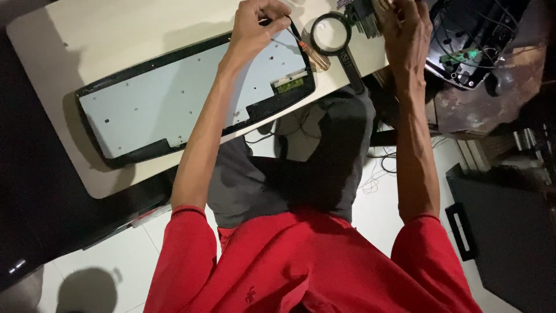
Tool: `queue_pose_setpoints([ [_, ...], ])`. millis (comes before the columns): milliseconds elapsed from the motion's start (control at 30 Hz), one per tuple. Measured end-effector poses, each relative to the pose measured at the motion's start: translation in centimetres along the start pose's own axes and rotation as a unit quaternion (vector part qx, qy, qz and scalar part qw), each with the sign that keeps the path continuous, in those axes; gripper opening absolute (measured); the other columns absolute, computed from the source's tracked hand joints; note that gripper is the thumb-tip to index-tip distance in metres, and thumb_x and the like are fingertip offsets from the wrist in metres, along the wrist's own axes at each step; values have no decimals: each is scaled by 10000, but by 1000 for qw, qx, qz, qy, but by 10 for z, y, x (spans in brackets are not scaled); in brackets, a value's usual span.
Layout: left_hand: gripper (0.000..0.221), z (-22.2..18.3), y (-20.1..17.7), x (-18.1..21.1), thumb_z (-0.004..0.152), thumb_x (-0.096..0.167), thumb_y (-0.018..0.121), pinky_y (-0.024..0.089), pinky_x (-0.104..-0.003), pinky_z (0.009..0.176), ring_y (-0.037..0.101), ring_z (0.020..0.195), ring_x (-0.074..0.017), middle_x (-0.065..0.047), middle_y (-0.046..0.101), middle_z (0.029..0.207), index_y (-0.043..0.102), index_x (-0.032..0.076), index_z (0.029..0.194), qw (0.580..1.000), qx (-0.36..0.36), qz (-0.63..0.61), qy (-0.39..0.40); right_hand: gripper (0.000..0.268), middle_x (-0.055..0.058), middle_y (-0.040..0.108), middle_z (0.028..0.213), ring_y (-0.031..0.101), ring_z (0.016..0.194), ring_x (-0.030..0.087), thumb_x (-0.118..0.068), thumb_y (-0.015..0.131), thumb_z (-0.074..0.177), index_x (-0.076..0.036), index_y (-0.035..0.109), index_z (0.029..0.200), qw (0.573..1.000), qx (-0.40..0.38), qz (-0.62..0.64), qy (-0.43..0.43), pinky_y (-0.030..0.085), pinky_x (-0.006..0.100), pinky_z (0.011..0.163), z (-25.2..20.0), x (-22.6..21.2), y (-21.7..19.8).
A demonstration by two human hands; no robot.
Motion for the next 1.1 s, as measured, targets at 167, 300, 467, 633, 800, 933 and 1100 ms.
queue_pose_setpoints([
  [167, 152, -1, 0, 11, 908, 1, 806, 518, -248, 675, 587, 714, -111, -57, 728, 858, 773, 12, 1056, 1000, 6, 18, -5, 181, 181, 682, 1132, 684, 866, 317, -72, 737, 1025, 1, 748, 1190, 997, -31, -56, 29, 556, 414, 676, -3, 13, 7],
  [300, 157, -2, 0, 5, 900, 52, 808, 551, -256, 696, 626, 731, -119, -59, 748, 872, 768, 41, 1051, 999, 9, 30, -25, 349, 65, 628, 1165, 557, 950, 251, -53, 858, 858, -128, 759, 1185, 981, 15, -194, -6, 474, 401, 790, -11, 13, 13],
  [467, 176, 0, 2, -4, 899, 27, 827, 557, -248, 677, 635, 746, -115, -71, 755, 902, 760, 8, 1060, 1000, -3, -2, -22, 63, 88, 734, 1091, 599, 965, 209, -117, 855, 989, -74, 849, 1034, 994, -44, -8, -99, 439, 372, 836, -18, -70, 27],
  [633, 175, 2, 1, -6, 895, -8, 820, 564, -279, 722, 670, 769, -157, -93, 743, 878, 765, -19, 1061, 999, -21, -17, 37, 229, 40, 594, 994, 501, 931, 216, -250, 909, 914, -89, 862, 1070, 986, -102, -9, -132, 392, 355, 873, -18, -115, 45],
  [800, 187, 2, 6, -28, 845, 34, 820, 553, -215, 617, 659, 678, -105, -76, 775, 866, 779, 57, 1026, 997, -22, 9, -80, 139, 56, 618, 1003, 505, 927, 251, -185, 813, 962, -55, 766, 943, 988, -126, 30, -79, 392, 381, 882, -15, -118, 51],
  [933, 114, -4, -2, 2, 878, 106, 795, 509, -232, 616, 607, 644, -95, -31, 753, 803, 807, 62, 983, 998, -9, 58, -26, 161, 82, 571, 731, 479, 609, 195, -94, 773, 1002, 31, 720, 914, 975, -135, 167, -63, 399, 341, 590, 2, -128, 33],
  [1100, 106, -30, 1, 14, 989, 140, 749, 533, -406, 968, 737, 958, -258, -119, 773, 949, 801, 142, 1081, 987, -43, -44, -152, 225, 207, 740, 923, 733, 915, 412, -220, 827, 1003, -35, 746, 1102, 948, -161, 256, 95, 571, 420, 782, 6, -108, 28],
])
Point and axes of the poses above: each hand's wrist, its own z-axis towards the middle knuckle, its own y-axis out of the palm, x = y × z, the point moved 9 cm from there along z, towards the middle knuckle
